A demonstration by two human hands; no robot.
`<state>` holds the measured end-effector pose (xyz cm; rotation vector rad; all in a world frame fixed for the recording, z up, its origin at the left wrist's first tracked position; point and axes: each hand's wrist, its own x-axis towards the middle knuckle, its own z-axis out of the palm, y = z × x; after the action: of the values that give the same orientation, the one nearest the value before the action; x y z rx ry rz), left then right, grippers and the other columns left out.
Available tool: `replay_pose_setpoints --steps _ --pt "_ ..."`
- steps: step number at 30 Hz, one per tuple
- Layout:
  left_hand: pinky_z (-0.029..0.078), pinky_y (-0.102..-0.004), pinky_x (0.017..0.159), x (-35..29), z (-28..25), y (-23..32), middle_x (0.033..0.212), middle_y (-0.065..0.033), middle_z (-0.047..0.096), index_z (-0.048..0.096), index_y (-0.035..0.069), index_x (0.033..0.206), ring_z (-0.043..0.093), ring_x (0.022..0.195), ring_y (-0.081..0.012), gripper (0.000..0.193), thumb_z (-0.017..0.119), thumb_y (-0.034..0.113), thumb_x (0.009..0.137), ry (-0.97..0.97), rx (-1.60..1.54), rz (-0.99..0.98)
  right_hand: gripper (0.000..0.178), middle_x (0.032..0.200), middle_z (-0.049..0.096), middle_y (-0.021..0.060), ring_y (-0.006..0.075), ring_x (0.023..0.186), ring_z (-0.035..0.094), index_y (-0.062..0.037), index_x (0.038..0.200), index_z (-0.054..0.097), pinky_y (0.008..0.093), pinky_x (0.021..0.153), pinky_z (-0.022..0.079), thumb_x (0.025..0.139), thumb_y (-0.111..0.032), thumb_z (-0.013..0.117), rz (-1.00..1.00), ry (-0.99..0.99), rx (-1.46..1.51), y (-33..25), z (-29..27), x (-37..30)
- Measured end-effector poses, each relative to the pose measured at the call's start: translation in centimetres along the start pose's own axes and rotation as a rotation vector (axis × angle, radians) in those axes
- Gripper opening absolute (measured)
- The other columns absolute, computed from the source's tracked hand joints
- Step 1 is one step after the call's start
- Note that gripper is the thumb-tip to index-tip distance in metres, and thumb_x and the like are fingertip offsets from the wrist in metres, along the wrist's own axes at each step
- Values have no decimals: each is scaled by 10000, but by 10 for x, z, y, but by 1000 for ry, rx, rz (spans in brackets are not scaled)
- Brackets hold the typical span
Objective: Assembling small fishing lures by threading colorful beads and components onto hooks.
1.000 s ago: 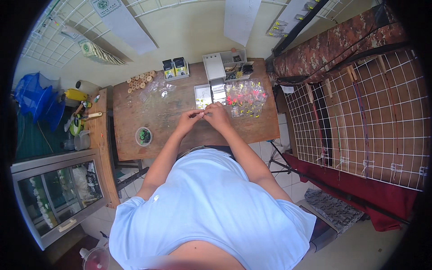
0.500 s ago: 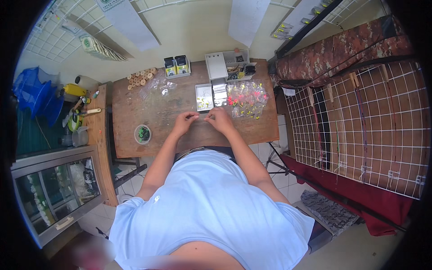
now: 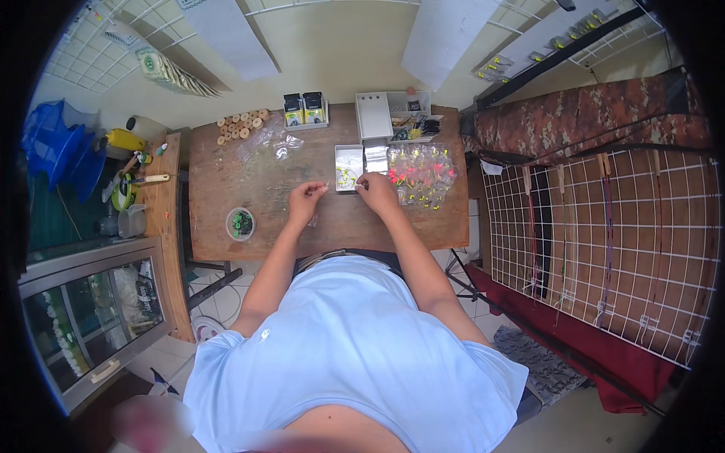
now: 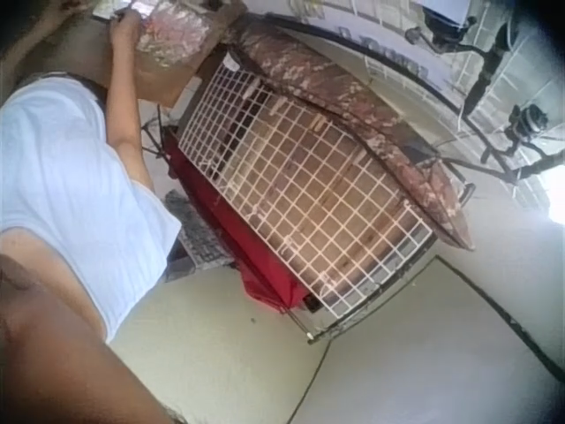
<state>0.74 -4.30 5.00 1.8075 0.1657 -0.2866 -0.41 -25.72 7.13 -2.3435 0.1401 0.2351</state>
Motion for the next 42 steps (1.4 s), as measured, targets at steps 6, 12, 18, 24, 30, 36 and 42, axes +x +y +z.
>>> replay_pose_setpoints --steps 6,12,18,24,30,36,42 --pt "470 -215 661 -2 -5 -1 802 -33 692 711 19 970 593 698 -65 193 716 137 818 -8 -46 -22 174 872 657 130 306 825 638 -96 890 715 398 727 510 808 -229 637 -121 -6 -212 -23 9 46" --pt "466 -210 664 1 -9 3 821 -30 694 714 21 974 586 716 -60 191 709 140 826 -8 -118 -52 172 858 676 125 303 788 655 -94 835 723 405 704 520 761 -230 647 -75 -34 -313 -13 42 73" --pt "467 -210 676 3 -12 2 820 -24 690 713 22 981 584 720 -63 198 708 148 829 -30 -41 -63 178 842 680 125 301 791 657 -91 823 721 396 709 524 741 -237 659 -46 -96 -330 -13 41 70" --pt "443 -208 616 8 -5 2 777 -13 674 718 32 952 546 660 -56 188 715 165 819 -25 -98 -51 190 841 686 92 229 771 654 -70 841 707 343 702 505 741 -230 693 -32 8 60 -14 11 55" --pt "455 -219 617 11 0 6 793 -26 679 707 14 952 560 672 -65 217 720 187 821 -57 -76 -44 134 787 645 32 81 635 536 -15 905 659 219 546 412 837 -127 637 195 -54 863 1 -7 36" --pt "460 -224 628 4 2 16 809 -27 683 703 9 944 569 688 -73 207 714 179 827 -172 -103 -49 104 807 650 25 64 595 502 -22 911 652 209 512 380 830 -87 642 269 -159 1197 -19 -25 4" --pt "407 -194 551 -1 0 20 792 18 633 693 36 957 516 649 -44 226 723 221 831 -250 -178 -193 183 806 678 40 69 687 561 -6 938 685 217 615 446 807 -133 706 121 -145 808 -29 -10 -14"
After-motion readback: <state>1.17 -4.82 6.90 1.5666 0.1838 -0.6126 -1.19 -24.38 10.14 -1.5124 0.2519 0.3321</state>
